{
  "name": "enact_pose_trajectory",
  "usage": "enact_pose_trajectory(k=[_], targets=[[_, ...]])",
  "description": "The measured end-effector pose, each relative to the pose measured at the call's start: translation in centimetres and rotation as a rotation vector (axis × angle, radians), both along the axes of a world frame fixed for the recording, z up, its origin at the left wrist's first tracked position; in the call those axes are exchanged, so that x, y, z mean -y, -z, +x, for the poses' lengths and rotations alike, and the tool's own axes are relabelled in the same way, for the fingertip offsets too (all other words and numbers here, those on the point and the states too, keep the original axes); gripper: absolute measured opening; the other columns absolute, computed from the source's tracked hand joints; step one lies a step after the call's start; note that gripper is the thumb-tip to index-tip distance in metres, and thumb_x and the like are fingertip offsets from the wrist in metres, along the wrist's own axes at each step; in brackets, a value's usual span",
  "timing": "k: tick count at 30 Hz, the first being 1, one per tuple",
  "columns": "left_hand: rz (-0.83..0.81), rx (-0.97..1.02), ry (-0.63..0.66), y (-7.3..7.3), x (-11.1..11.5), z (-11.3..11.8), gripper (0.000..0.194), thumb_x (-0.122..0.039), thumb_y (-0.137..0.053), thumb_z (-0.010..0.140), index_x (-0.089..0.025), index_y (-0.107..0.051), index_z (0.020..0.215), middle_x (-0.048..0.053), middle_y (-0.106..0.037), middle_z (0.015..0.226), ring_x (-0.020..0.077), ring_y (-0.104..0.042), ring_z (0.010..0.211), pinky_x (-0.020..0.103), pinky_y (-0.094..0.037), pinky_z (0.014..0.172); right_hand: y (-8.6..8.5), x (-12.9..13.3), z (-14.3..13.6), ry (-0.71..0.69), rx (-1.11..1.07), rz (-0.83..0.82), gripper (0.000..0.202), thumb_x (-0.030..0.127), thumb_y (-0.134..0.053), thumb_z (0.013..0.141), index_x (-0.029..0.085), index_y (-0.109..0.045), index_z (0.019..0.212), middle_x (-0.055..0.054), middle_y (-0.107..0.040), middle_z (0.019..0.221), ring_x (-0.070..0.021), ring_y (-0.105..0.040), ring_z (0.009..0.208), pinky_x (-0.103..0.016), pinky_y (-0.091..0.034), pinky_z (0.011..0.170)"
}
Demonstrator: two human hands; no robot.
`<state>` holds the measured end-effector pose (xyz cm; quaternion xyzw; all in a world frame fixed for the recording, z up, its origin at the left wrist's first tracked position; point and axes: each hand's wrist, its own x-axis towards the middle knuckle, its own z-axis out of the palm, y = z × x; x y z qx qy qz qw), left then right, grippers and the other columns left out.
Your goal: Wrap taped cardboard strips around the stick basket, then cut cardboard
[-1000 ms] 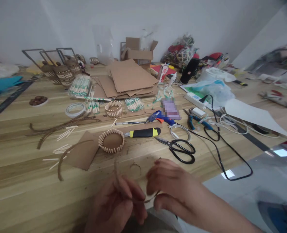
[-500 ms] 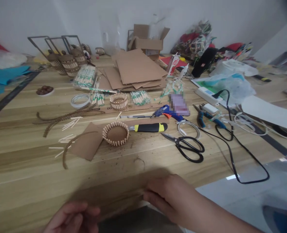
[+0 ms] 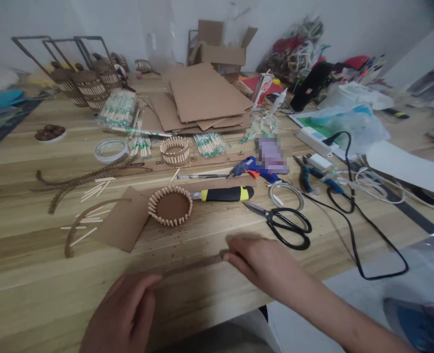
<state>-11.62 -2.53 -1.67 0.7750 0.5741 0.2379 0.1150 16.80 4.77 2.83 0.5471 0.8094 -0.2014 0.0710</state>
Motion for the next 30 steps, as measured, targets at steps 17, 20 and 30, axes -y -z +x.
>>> enact_pose_trajectory(k=[17, 20, 30], targets=[[0.341, -0.401, 0.416, -0.3, -1.1, 5.1, 0.043, -0.012, -0.042, 0.088, -0.007, -0.063, 0.126, 0.014, -0.066, 0.135, 0.0287, -0.06, 0.125, 0.037, -0.055, 0.095, -1.0, -2.3, 0.6, 0.053, 0.138, -0.001, 0.034, 0.044, -0.059, 0.096, 0.021, -0.052, 0.072, 0.0, -0.063, 0.065, -0.0158, -0.059, 0.062, -0.027, -0.019, 0.051], [0.279, -0.431, 0.436, 0.6, -1.0, 5.3, 0.044, -0.013, -0.044, 0.087, -0.007, -0.062, 0.126, 0.017, -0.065, 0.136, 0.0304, -0.062, 0.123, 0.04, -0.056, 0.094, -1.5, -2.3, 1.0, 0.076, 0.158, -0.01, 0.028, 0.041, -0.058, 0.097, 0.022, -0.056, 0.077, -0.002, -0.069, 0.075, -0.0185, -0.064, 0.069, -0.027, -0.022, 0.053], [0.137, -0.427, 0.524, 1.5, -1.1, 3.5, 0.051, -0.018, -0.052, 0.089, -0.015, -0.054, 0.139, 0.013, -0.054, 0.15, 0.0299, -0.054, 0.134, 0.044, -0.051, 0.105, -3.2, -3.0, 4.2, 0.268, 0.361, 0.062, 0.012, 0.019, -0.053, 0.093, 0.019, -0.063, 0.086, -0.008, -0.07, 0.093, -0.0204, -0.068, 0.075, -0.028, -0.032, 0.054]])
